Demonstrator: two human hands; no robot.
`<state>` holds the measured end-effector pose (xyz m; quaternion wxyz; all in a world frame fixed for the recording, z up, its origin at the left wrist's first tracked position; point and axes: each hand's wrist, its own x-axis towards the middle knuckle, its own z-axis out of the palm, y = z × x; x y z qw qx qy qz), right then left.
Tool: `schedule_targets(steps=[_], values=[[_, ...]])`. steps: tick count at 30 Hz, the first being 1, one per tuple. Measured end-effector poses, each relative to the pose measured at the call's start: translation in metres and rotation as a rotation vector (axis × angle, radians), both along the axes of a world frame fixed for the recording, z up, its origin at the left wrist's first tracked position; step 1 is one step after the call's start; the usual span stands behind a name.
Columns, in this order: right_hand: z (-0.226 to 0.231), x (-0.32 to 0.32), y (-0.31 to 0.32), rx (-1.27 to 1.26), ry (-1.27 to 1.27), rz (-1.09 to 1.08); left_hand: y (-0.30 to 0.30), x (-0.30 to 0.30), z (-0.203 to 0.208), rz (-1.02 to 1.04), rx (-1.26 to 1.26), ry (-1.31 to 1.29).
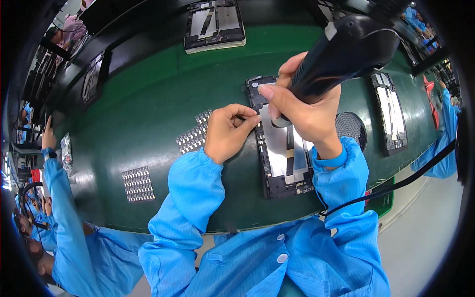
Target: Installing screws into electronic device frames using a power screwdriver on an assembly line.
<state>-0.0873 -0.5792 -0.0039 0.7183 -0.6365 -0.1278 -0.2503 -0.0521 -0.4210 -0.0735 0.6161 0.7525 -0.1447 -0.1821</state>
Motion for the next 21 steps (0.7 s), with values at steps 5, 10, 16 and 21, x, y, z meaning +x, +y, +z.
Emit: schedule_targets(steps=[5, 10, 16, 21], values=[[-0.002, 0.01, 0.018, 0.031, 0.016, 0.022, 0.001, -0.002, 0.003, 0.049, 0.058, 0.02], [-0.005, 0.017, 0.022, 0.019, 0.023, 0.029, 0.001, 0.002, 0.004, 0.042, 0.035, 0.043], [-0.006, 0.018, 0.025, 0.014, 0.044, 0.046, 0.003, 0.004, 0.007, 0.037, 0.033, 0.106], [-0.008, 0.02, 0.023, -0.064, 0.025, 0.036, 0.003, 0.004, 0.004, 0.034, 0.015, 0.109]])
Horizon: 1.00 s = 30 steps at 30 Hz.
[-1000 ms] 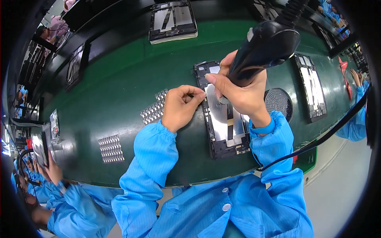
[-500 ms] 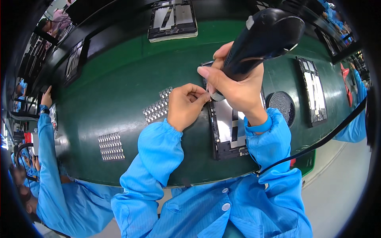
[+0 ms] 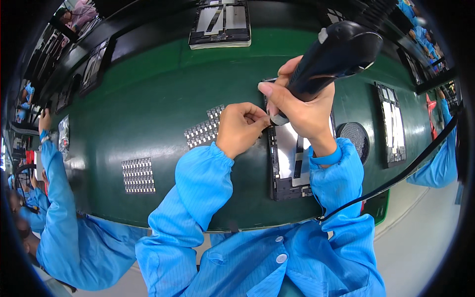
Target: Installing screws into electronic device frames using a power screwdriver on an assembly line.
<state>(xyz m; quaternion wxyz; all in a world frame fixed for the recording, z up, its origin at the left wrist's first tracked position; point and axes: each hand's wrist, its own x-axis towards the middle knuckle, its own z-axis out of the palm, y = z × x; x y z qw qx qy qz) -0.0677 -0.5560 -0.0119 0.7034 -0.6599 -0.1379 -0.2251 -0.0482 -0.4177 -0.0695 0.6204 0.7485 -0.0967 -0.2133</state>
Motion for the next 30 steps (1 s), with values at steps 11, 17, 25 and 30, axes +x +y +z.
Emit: schedule_targets(steps=[11, 17, 25, 30], values=[[0.003, 0.0, 0.005, 0.075, 0.059, 0.001, 0.001, 0.003, -0.006, 0.001, 0.012, -0.057], [-0.001, -0.004, 0.01, -0.156, -0.02, 0.018, 0.002, 0.002, -0.017, 0.028, -0.061, -0.141], [0.001, -0.006, 0.011, -0.092, -0.014, -0.037, 0.002, 0.0, -0.004, 0.01, -0.015, -0.152], [0.029, -0.035, -0.038, 0.021, -0.144, -0.187, 0.032, 0.017, 0.017, -0.076, 0.28, -0.476]])
